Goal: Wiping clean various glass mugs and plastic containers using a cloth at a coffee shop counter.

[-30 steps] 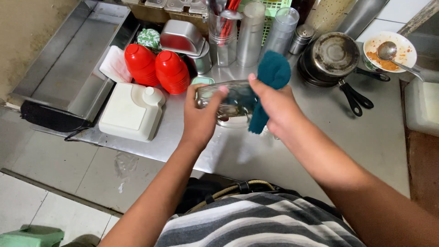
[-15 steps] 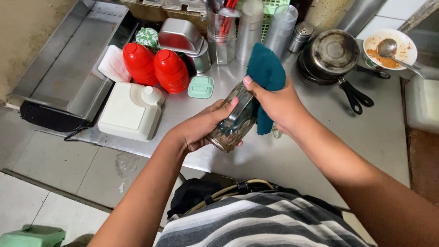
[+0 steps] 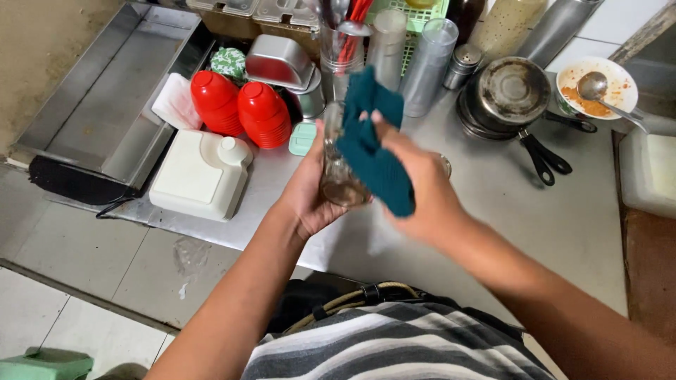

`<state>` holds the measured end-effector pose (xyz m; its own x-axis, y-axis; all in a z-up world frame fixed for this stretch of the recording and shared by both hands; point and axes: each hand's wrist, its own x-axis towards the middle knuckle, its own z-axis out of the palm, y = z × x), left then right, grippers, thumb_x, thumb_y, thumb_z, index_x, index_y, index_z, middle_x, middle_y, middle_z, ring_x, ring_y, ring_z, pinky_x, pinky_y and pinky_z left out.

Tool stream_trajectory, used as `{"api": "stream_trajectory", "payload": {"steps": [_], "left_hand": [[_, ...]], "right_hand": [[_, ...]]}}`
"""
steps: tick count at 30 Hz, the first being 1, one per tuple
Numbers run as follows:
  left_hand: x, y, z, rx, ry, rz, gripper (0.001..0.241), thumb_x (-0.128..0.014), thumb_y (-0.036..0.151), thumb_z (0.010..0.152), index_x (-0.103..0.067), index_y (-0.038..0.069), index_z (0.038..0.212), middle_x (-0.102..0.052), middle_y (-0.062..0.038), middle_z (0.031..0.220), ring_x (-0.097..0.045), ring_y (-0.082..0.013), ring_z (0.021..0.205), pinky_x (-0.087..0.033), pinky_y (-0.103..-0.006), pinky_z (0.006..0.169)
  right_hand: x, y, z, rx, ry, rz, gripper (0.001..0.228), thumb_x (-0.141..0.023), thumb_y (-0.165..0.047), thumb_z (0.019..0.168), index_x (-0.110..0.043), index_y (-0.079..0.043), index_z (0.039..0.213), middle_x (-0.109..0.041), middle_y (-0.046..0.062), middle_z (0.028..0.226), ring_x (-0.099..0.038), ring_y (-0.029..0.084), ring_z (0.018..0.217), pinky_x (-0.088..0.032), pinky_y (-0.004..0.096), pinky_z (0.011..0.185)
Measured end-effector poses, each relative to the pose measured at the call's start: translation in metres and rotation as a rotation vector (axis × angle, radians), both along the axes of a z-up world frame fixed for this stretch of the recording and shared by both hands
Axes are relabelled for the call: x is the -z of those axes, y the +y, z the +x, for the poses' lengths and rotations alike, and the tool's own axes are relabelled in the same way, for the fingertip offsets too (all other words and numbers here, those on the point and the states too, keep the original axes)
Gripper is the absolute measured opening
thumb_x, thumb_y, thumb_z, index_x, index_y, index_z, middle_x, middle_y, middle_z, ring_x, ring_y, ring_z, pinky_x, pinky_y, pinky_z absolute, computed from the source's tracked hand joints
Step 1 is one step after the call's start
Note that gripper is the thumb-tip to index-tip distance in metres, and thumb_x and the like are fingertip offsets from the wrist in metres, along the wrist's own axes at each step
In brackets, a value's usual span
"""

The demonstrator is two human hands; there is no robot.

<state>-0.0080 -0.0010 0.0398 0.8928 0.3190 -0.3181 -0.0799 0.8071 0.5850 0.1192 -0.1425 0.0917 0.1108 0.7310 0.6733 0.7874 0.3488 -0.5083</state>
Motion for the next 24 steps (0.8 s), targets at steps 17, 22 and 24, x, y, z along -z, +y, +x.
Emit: {"api": "stream_trajectory", "payload": {"steps": [17, 22, 24], "left_hand": [[0.002, 0.0, -0.005, -0.104, 0.239, 0.308, 0.069, -0.067, 0.058, 0.081, -0.052, 0.019, 0.136, -0.07, -0.002, 0.109, -0.07, -0.0181, 0.094, -0.061, -0.038, 0.076], [0.006, -0.007, 0.0, -0.094, 0.269, 0.334, 0.083, -0.077, 0.029, 0.073, -0.033, 0.027, 0.144, -0.068, -0.001, 0.115, -0.069, -0.0202, 0.099, -0.061, -0.0419, 0.074], [0.021, -0.002, 0.005, -0.104, 0.285, 0.509, 0.087, -0.079, 0.025, 0.075, -0.032, 0.018, 0.148, -0.068, -0.004, 0.118, -0.069, -0.0228, 0.103, -0.061, -0.0409, 0.081]], "right_hand": [[0.022, 0.021, -0.006, -0.05, 1.12, -0.297, 0.053, -0.062, -0.026, 0.098, -0.048, -0.011, 0.148, -0.063, 0.002, 0.14, -0.058, 0.016, 0.126, -0.047, 0.033, 0.104], [0.024, 0.051, 0.014, -0.04, 1.496, -0.254, 0.046, -0.064, -0.024, 0.098, -0.059, -0.004, 0.138, -0.068, 0.006, 0.132, -0.063, 0.02, 0.118, -0.051, 0.038, 0.1], [0.01, 0.056, 0.01, 0.172, 1.014, -0.261, 0.045, -0.068, -0.022, 0.097, -0.059, -0.006, 0.138, -0.069, 0.004, 0.132, -0.063, 0.014, 0.117, -0.05, 0.033, 0.102]]}}
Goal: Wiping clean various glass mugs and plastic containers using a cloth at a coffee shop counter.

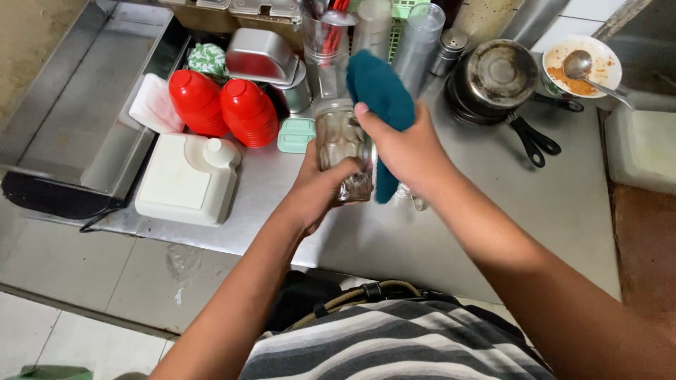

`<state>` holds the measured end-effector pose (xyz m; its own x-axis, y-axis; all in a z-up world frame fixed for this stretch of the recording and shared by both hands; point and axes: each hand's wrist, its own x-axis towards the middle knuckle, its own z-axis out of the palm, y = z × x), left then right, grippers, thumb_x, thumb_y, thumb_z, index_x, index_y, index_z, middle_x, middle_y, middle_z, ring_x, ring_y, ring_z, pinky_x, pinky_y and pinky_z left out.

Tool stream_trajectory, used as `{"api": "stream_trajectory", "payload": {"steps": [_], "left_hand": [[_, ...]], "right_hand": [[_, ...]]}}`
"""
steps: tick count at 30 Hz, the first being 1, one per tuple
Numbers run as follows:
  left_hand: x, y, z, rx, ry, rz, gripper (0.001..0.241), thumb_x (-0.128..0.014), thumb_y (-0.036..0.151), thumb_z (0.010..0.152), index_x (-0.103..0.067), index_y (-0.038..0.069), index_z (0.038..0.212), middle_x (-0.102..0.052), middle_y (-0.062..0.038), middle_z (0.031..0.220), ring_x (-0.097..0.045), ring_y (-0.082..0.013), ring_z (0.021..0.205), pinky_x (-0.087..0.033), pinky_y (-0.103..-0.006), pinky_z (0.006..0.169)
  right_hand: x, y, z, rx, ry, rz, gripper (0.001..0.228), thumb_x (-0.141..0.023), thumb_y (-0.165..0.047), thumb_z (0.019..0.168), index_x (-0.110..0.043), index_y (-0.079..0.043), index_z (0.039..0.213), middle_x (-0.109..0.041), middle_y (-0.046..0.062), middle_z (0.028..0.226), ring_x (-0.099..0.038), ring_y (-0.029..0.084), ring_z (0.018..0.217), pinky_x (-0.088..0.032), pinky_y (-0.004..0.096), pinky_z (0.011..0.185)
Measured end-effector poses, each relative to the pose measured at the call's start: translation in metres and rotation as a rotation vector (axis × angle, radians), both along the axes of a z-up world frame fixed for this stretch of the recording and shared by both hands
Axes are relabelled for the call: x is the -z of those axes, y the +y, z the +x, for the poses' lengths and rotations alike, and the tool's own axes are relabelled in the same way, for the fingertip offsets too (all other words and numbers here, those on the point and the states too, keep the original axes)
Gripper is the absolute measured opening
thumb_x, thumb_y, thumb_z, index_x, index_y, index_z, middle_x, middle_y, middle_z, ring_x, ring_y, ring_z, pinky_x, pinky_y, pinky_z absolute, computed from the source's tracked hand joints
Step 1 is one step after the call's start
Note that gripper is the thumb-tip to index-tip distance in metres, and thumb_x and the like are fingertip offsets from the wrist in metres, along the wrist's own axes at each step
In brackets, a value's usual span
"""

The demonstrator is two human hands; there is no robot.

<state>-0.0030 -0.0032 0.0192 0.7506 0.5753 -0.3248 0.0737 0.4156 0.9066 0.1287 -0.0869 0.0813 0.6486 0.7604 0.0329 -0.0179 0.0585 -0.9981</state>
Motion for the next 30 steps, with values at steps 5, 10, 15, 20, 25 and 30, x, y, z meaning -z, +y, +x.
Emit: {"api": "stream_trajectory", "payload": {"steps": [5, 10, 15, 20, 25, 30], "left_hand": [[0.044, 0.026, 0.007, 0.001, 0.135, 0.559, 0.088, -0.083, 0.028, 0.075, -0.036, 0.01, 0.148, -0.067, -0.01, 0.126, -0.069, -0.0262, 0.11, -0.058, -0.039, 0.09], [0.055, 0.043, 0.011, -0.037, 0.216, 0.876, 0.061, -0.074, 0.04, 0.095, -0.053, 0.007, 0.142, -0.069, -0.018, 0.136, -0.068, -0.0309, 0.122, -0.053, -0.0406, 0.099], [0.041, 0.052, 0.013, -0.121, 0.403, 0.678, 0.071, -0.079, 0.043, 0.078, -0.048, 0.007, 0.131, -0.072, -0.02, 0.12, -0.069, -0.0346, 0.114, -0.053, -0.0421, 0.096], [0.017, 0.067, 0.01, -0.095, 0.439, 0.633, 0.079, -0.083, 0.039, 0.074, -0.044, 0.007, 0.134, -0.071, -0.021, 0.12, -0.07, -0.0349, 0.112, -0.053, -0.0422, 0.093], [0.015, 0.066, 0.011, -0.022, 0.556, 0.519, 0.078, -0.087, 0.033, 0.071, -0.044, 0.002, 0.128, -0.069, -0.021, 0.118, -0.073, -0.034, 0.108, -0.058, -0.0426, 0.086], [0.062, 0.073, 0.008, -0.01, 0.392, 0.716, 0.067, -0.077, 0.034, 0.088, -0.041, -0.002, 0.131, -0.072, -0.024, 0.113, -0.072, -0.0353, 0.104, -0.055, -0.0439, 0.086]], "right_hand": [[-0.007, -0.003, -0.009, -0.121, -0.527, -0.382, 0.051, -0.071, -0.022, 0.094, -0.062, 0.007, 0.135, -0.066, 0.028, 0.132, -0.062, 0.036, 0.124, -0.05, 0.041, 0.103], [0.022, -0.001, -0.034, -0.305, -1.155, -0.218, 0.073, -0.076, -0.013, 0.073, -0.054, 0.011, 0.138, -0.051, 0.032, 0.147, -0.049, 0.039, 0.139, -0.04, 0.042, 0.113], [0.032, 0.04, -0.043, 0.011, -0.847, -0.196, 0.065, -0.074, -0.025, 0.09, -0.053, 0.012, 0.139, -0.046, 0.032, 0.151, -0.043, 0.039, 0.145, -0.036, 0.041, 0.118], [-0.001, 0.043, -0.058, 0.076, -0.497, -0.355, 0.057, -0.072, -0.03, 0.092, -0.063, 0.009, 0.132, -0.063, 0.031, 0.132, -0.059, 0.038, 0.125, -0.047, 0.041, 0.104], [-0.001, 0.053, -0.052, -0.04, -0.181, -0.602, 0.05, -0.064, -0.033, 0.086, -0.071, 0.006, 0.118, -0.079, 0.027, 0.099, -0.079, 0.039, 0.093, -0.059, 0.043, 0.083], [0.037, 0.074, -0.044, 0.249, -0.653, -0.337, 0.063, -0.078, -0.031, 0.087, -0.056, 0.013, 0.128, -0.065, 0.035, 0.115, -0.065, 0.046, 0.107, -0.051, 0.046, 0.089]]}}
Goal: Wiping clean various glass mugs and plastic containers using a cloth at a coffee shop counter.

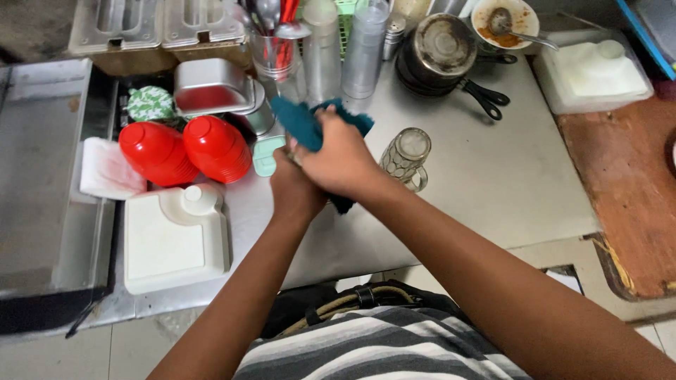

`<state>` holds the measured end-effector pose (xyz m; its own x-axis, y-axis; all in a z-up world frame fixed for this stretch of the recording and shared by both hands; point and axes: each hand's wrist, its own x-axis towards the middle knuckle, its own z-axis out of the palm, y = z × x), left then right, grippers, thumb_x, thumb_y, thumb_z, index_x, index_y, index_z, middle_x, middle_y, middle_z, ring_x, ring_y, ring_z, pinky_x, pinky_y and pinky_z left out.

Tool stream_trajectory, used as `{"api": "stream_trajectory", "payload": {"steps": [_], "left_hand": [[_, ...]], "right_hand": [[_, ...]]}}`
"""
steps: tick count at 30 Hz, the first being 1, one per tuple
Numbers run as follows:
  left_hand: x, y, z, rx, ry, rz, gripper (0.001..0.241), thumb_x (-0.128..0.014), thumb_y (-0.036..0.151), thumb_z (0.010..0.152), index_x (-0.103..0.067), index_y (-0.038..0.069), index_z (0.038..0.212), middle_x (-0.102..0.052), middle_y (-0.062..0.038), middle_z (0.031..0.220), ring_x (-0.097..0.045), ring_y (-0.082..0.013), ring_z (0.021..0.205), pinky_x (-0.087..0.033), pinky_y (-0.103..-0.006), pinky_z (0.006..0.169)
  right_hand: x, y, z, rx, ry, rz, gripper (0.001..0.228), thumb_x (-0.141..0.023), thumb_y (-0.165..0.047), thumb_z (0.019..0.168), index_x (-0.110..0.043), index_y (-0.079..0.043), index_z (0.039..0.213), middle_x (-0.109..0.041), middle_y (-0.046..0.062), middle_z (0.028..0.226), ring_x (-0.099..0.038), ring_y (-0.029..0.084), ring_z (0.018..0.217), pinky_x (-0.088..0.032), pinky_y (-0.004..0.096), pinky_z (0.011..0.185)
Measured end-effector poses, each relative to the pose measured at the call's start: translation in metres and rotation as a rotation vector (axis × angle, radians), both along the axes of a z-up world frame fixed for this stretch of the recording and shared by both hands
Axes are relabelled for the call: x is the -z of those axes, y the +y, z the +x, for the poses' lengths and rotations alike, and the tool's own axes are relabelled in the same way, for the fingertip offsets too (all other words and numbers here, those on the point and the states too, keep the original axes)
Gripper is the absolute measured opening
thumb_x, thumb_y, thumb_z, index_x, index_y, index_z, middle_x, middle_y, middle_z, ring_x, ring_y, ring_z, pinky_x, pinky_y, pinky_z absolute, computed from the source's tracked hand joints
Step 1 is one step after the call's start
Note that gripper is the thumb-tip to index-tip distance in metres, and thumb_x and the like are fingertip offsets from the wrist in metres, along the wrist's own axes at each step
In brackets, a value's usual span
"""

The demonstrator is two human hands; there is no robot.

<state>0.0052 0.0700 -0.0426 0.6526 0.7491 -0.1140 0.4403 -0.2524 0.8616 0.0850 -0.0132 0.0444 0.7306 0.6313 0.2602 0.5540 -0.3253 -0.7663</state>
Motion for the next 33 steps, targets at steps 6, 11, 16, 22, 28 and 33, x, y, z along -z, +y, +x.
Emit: {"api": "stream_trajectory", "payload": {"steps": [6, 11, 16, 22, 28, 33], "left_hand": [[-0.027, 0.009, -0.016, 0.118, 0.05, 0.104, 0.069, -0.081, 0.033, 0.079, -0.043, -0.002, 0.124, -0.072, -0.025, 0.109, -0.072, -0.0375, 0.1, -0.056, -0.0449, 0.083], [-0.046, -0.007, -0.016, 0.146, 0.094, 0.026, 0.069, -0.081, 0.036, 0.081, -0.046, 0.0, 0.128, -0.071, -0.026, 0.11, -0.071, -0.0401, 0.102, -0.055, -0.0452, 0.086], [-0.086, -0.005, -0.023, 0.298, 0.148, 0.025, 0.082, -0.088, 0.036, 0.066, -0.049, 0.002, 0.13, -0.073, -0.021, 0.111, -0.075, -0.0325, 0.1, -0.057, -0.0403, 0.085], [-0.084, 0.01, -0.028, 0.443, 0.127, -0.089, 0.092, -0.088, 0.029, 0.054, -0.05, 0.005, 0.135, -0.072, -0.014, 0.114, -0.074, -0.0251, 0.098, -0.061, -0.0381, 0.081], [-0.088, 0.031, -0.032, 0.598, 0.217, -0.004, 0.091, -0.088, 0.031, 0.057, -0.053, 0.004, 0.137, -0.071, -0.015, 0.114, -0.072, -0.0251, 0.1, -0.057, -0.0373, 0.088], [-0.082, 0.027, -0.038, 0.631, 0.109, -0.178, 0.089, -0.087, 0.026, 0.057, -0.053, 0.004, 0.136, -0.072, -0.012, 0.116, -0.071, -0.0221, 0.101, -0.057, -0.034, 0.088]], "right_hand": [[-0.025, -0.007, -0.023, -0.046, 0.317, -0.379, 0.041, -0.07, -0.031, 0.085, -0.074, -0.003, 0.115, -0.077, 0.022, 0.107, -0.072, 0.038, 0.106, -0.055, 0.043, 0.093], [0.009, -0.004, 0.008, 0.056, 0.186, 0.027, 0.047, -0.076, -0.032, 0.086, -0.064, -0.001, 0.119, -0.074, 0.021, 0.103, -0.073, 0.035, 0.099, -0.056, 0.042, 0.086], [0.004, -0.033, 0.014, 0.087, 0.067, -0.004, 0.037, -0.075, -0.033, 0.09, -0.068, -0.001, 0.108, -0.074, 0.017, 0.092, -0.071, 0.031, 0.084, -0.055, 0.042, 0.077], [-0.007, -0.047, 0.023, -0.121, 0.426, -0.055, 0.027, -0.075, -0.031, 0.091, -0.073, -0.004, 0.097, -0.073, 0.003, 0.079, -0.067, 0.013, 0.072, -0.056, 0.035, 0.067], [-0.009, -0.044, 0.011, -0.234, 0.481, 0.156, 0.028, -0.076, -0.031, 0.091, -0.071, -0.009, 0.108, -0.072, -0.006, 0.087, -0.061, 0.005, 0.079, -0.054, 0.029, 0.071], [-0.001, -0.033, 0.014, -0.038, 0.581, 0.068, 0.034, -0.076, -0.036, 0.094, -0.071, -0.003, 0.09, -0.068, 0.002, 0.079, -0.059, 0.011, 0.072, -0.052, 0.033, 0.065]]}}
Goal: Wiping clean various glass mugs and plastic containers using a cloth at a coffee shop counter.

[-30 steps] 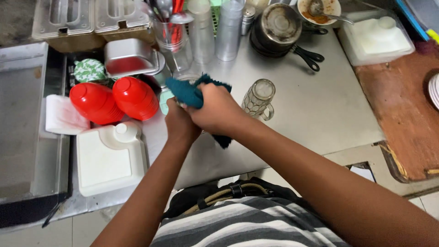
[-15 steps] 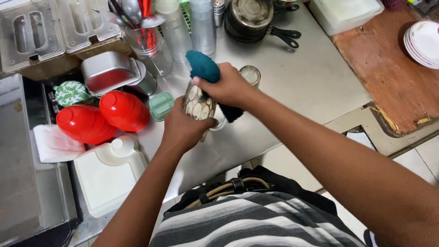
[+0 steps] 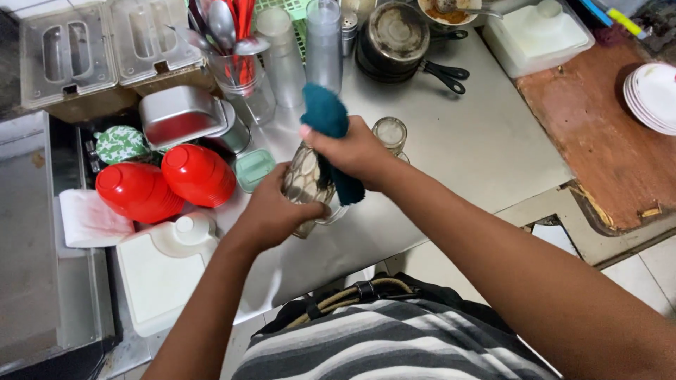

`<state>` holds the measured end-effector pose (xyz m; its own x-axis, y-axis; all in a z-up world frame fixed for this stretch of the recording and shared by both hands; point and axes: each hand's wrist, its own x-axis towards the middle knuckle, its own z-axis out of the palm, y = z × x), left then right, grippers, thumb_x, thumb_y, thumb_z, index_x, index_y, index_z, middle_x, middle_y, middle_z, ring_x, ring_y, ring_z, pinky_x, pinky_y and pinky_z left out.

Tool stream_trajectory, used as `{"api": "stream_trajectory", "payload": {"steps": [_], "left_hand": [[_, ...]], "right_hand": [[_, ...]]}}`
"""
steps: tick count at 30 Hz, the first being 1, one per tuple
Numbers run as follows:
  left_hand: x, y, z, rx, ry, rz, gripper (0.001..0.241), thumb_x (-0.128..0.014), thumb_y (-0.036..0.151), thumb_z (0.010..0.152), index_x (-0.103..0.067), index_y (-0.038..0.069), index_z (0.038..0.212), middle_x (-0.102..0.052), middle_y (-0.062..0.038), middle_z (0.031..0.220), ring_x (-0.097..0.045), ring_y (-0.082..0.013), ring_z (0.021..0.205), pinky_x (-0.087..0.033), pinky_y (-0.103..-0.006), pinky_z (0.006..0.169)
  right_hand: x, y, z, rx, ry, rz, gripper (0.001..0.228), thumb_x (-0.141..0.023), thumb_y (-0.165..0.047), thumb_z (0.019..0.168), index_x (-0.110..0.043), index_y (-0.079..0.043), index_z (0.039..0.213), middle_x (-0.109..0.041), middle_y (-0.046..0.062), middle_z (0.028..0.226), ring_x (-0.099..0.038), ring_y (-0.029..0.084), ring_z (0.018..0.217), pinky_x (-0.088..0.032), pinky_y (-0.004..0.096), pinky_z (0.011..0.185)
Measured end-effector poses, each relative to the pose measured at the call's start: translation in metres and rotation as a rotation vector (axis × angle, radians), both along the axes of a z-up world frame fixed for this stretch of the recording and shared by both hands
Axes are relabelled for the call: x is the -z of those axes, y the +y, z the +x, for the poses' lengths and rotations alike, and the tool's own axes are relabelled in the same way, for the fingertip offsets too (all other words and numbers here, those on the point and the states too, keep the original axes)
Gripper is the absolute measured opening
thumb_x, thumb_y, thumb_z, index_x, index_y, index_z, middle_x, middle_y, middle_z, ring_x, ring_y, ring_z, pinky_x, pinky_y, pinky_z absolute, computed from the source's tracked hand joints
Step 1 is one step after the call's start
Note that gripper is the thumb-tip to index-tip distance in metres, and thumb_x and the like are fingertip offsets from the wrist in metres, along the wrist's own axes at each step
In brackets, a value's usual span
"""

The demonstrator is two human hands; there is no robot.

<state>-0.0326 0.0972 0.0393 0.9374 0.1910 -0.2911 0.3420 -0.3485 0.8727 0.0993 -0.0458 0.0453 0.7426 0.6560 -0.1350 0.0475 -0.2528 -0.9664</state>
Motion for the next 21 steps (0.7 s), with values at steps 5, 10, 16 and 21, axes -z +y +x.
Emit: {"api": "stream_trajectory", "payload": {"steps": [5, 10, 16, 21], "left_hand": [[0.003, 0.013, -0.01, -0.067, 0.002, -0.241, 0.083, -0.083, 0.017, 0.062, -0.052, 0.006, 0.138, -0.071, -0.01, 0.113, -0.07, -0.0193, 0.096, -0.058, -0.0334, 0.083], [-0.002, 0.01, -0.011, -0.172, -0.006, -0.495, 0.072, -0.076, 0.013, 0.07, -0.051, 0.009, 0.137, -0.07, -0.008, 0.11, -0.071, -0.0182, 0.093, -0.06, -0.0355, 0.08], [0.017, 0.019, -0.006, -0.306, -0.173, -0.903, 0.064, -0.07, 0.016, 0.081, -0.048, 0.01, 0.141, -0.063, -0.006, 0.115, -0.065, -0.0202, 0.101, -0.057, -0.0388, 0.085], [-0.009, 0.022, -0.008, -0.333, -0.149, -0.467, 0.075, -0.07, 0.008, 0.075, -0.039, 0.016, 0.144, -0.063, -0.006, 0.122, -0.064, -0.019, 0.108, -0.055, -0.0381, 0.091]], "right_hand": [[0.021, 0.005, 0.016, 0.508, 0.324, 0.276, 0.027, -0.078, -0.032, 0.086, -0.07, -0.008, 0.096, -0.071, 0.0, 0.087, -0.066, 0.012, 0.077, -0.057, 0.033, 0.069], [0.018, 0.005, 0.004, 0.315, -0.112, 0.153, 0.039, -0.073, -0.035, 0.104, -0.068, 0.004, 0.107, -0.063, 0.011, 0.096, -0.057, 0.019, 0.085, -0.05, 0.04, 0.077], [0.014, 0.007, -0.03, 0.01, 0.915, 0.498, 0.047, -0.056, -0.041, 0.097, -0.062, -0.007, 0.129, -0.074, 0.009, 0.119, -0.071, 0.023, 0.108, -0.055, 0.041, 0.098], [0.04, 0.012, -0.029, -0.065, 0.961, 0.384, 0.047, -0.054, -0.041, 0.103, -0.057, -0.009, 0.137, -0.067, 0.009, 0.127, -0.062, 0.025, 0.116, -0.048, 0.043, 0.102]]}}
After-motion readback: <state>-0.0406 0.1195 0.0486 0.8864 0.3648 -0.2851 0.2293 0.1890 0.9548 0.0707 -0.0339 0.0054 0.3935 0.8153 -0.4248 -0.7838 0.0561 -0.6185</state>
